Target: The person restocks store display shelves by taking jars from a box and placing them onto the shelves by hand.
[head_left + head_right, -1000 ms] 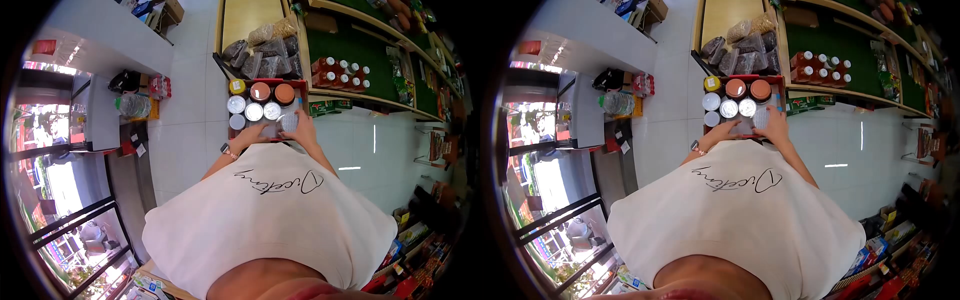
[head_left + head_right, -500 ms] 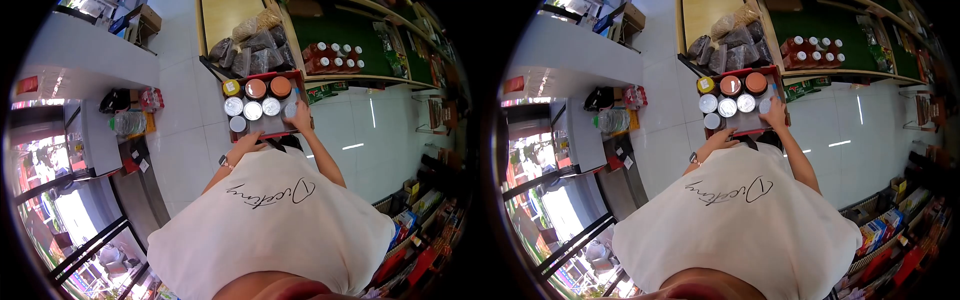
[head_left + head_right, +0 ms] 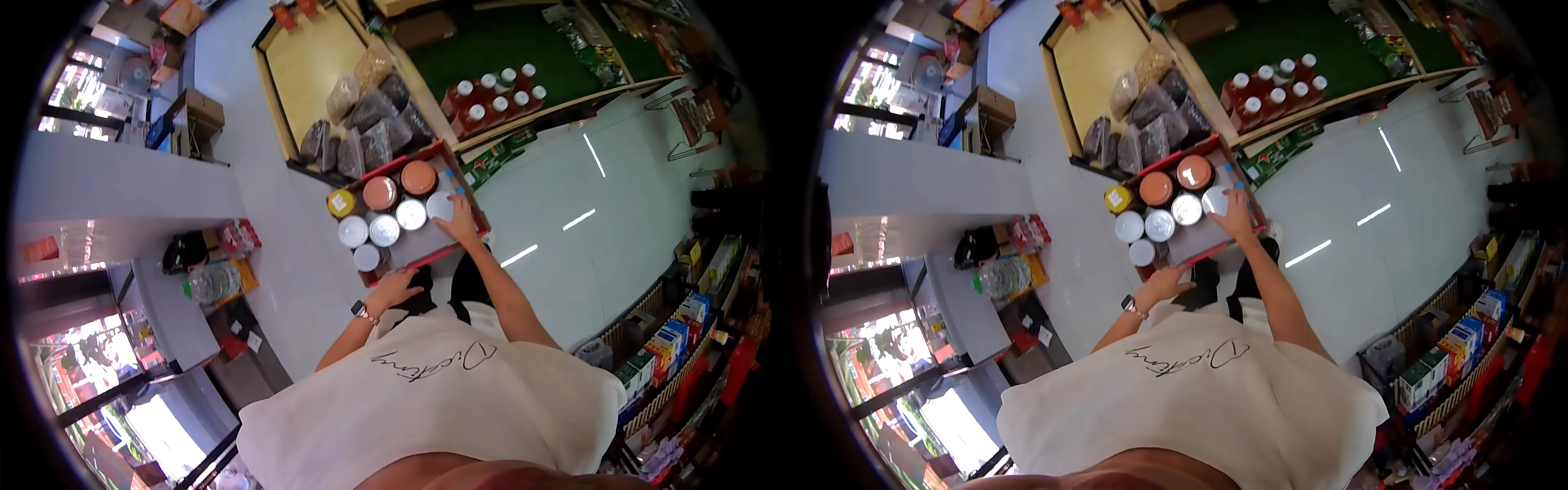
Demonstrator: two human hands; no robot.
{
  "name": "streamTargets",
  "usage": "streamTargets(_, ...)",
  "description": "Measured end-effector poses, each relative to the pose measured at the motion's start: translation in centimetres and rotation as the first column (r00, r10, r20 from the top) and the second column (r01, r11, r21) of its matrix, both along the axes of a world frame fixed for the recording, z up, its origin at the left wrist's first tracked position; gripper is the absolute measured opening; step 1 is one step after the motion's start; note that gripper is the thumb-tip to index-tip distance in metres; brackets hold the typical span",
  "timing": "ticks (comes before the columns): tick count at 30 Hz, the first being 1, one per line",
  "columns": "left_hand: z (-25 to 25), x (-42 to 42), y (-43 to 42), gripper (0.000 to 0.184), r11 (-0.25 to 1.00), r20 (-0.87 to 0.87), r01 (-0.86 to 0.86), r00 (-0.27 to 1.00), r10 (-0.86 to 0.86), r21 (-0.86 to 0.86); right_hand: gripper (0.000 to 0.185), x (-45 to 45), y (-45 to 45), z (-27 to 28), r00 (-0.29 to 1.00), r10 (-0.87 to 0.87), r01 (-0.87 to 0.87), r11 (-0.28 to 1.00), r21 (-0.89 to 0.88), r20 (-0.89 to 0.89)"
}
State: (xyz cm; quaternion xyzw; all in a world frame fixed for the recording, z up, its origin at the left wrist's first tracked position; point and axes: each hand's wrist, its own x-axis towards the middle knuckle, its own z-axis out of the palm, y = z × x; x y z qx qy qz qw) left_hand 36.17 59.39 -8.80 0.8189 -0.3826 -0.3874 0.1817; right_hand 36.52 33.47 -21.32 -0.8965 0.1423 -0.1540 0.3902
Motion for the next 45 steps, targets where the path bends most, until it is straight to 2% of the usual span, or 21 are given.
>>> streamTargets(3,-0.1,0.3,-3.0,0.059,1.0,0.005,0.022,1.0,-0.022,-0.011,0.049,-2.6,-0.9,2.5,0.994,-0.057,0.04,0.983,0.18,0.094)
streamTargets(5,-0.4,0.4,-6.3,0.061,0.996,-0.024,0.078,0.997,-0.077,0.043,0.034,-6.2,-2.2,2.7,0.995,-0.069,0.056,0.985,0.165,0.074)
streamTargets(7,-4.9,-0.1,-9.2,0.06,0.991,0.039,0.13,0.991,-0.13,-0.006,0.028,-11.1,-4.7,5.4,0.997,-0.054,0.061,0.984,0.166,-0.046)
streamTargets(9,-2.8,-0.8,-14.6,0.062,0.971,0.013,0.229,0.973,-0.23,0.074,0.028,-16.7,-7.8,3.7,0.996,-0.088,0.087,0.996,-0.034,-0.013)
streamTargets(10,-1.9,-1.3,-17.1,0.062,0.955,-0.001,0.273,0.962,-0.275,0.119,0.029,-19.9,-9.4,3.4,0.973,-0.182,0.189,0.981,0.038,-0.14)
streamTargets(11,-1.9,-2.0,-19.5,0.062,0.943,0.037,0.331,0.942,-0.332,0.048,0.029,-23.3,-11.0,3.1,0.929,-0.259,0.293,0.951,0.1,-0.263)
streamTargets(12,-2.6,-2.4,-22.4,0.062,0.922,0.09,0.386,0.919,-0.383,-0.022,0.03,-27.0,-13.2,1.0,0.895,-0.341,0.359,0.933,0.011,-0.288)
streamTargets(13,-3.2,-3.0,-24.6,0.062,0.893,0.132,0.443,0.893,-0.431,-0.076,0.031,-31.0,-15.0,-1.6,0.851,-0.468,0.479,0.878,-0.011,-0.239)
streamTargets(14,-3.7,-3.4,-27.3,0.06,0.868,0.108,0.476,0.879,-0.465,-0.141,0.031,-34.9,-16.7,-2.7,0.739,-0.596,0.634,0.772,0.027,-0.313)
streamTargets(15,-3.0,-3.7,-30.2,0.059,0.867,0.053,0.476,0.879,-0.474,-0.149,0.031,-39.1,-18.2,-5.5,0.582,-0.75,0.802,0.593,0.069,-0.314)
streamTargets(16,-1.9,-4.1,-32.8,0.058,0.866,-0.01,0.475,0.876,-0.482,-0.153,0.033,-44.3,-20.0,-11.0,0.485,-0.847,0.847,0.517,-0.122,-0.218)
streamTargets(18,-1.6,-4.4,-37.1,0.056,0.857,-0.067,0.489,0.861,-0.504,-0.159,0.035,-49.7,-21.5,-7.7,0.064,-0.881,0.99,0.117,-0.084,-0.469)
streamTargets(20,-4.9,-3.7,-39.9,0.055,0.864,-0.018,0.493,0.868,-0.497,-0.103,0.035,-55.0,-22.4,-8.6,-0.073,-0.861,0.997,-0.073,-0.018,-0.503)
streamTargets(23,-7.7,-2.9,-41.1,0.051,0.892,-0.028,0.452,0.891,-0.452,-0.016,0.033,-58.4,-22.1,-6.8,-0.08,-0.82,0.997,-0.063,-0.051,-0.567)
streamTargets(27,-15.7,-1.0,-38.1,0.045,0.913,-0.134,0.398,0.913,-0.385,0.087,0.031,-57.0,-22.2,-5.7,-0.067,-0.829,0.998,-0.051,-0.044,-0.556)
streamTargets(29,-21.5,-0.5,-35.0,0.036,0.94,0.17,0.215,0.949,-0.266,0.266,0.03,-55.6,-23.5,-7.0,-0.025,-0.823,0.999,0.005,-0.052,-0.568)
streamTargets(31,-14.7,-3.8,-36.8,0.029,0.841,0.464,-0.192,0.882,-0.078,0.506,0.03,-53.6,-25.8,-8.5,0.042,-0.83,0.999,0.049,0.002,-0.557)
streamTargets(32,-14.2,-3.4,-37.4,0.029,0.826,0.439,-0.208,0.897,-0.053,0.524,0.03,-52.6,-26.9,-8.7,0.075,-0.83,0.997,0.072,0.027,-0.552)
streamTargets(34,-15.6,-0.9,-39.2,0.029,0.859,0.291,-0.103,0.955,-0.055,0.501,0.03,-49.8,-30.0,-7.9,0.138,-0.869,0.99,0.123,0.063,-0.475)
streamTargets(37,-18.8,1.9,-43.6,0.028,0.905,0.136,0.006,0.988,-0.071,0.425,0.03,-46.4,-36.1,-7.0,0.218,-0.819,0.973,0.223,0.057,-0.531)
streamTargets(45,-21.7,7.4,-64.3,0.027,0.942,-0.025,0.285,0.958,-0.286,0.176,0.032,-41.5,-51.7,-4.4,0.209,-0.765,0.975,0.213,0.067,-0.609)
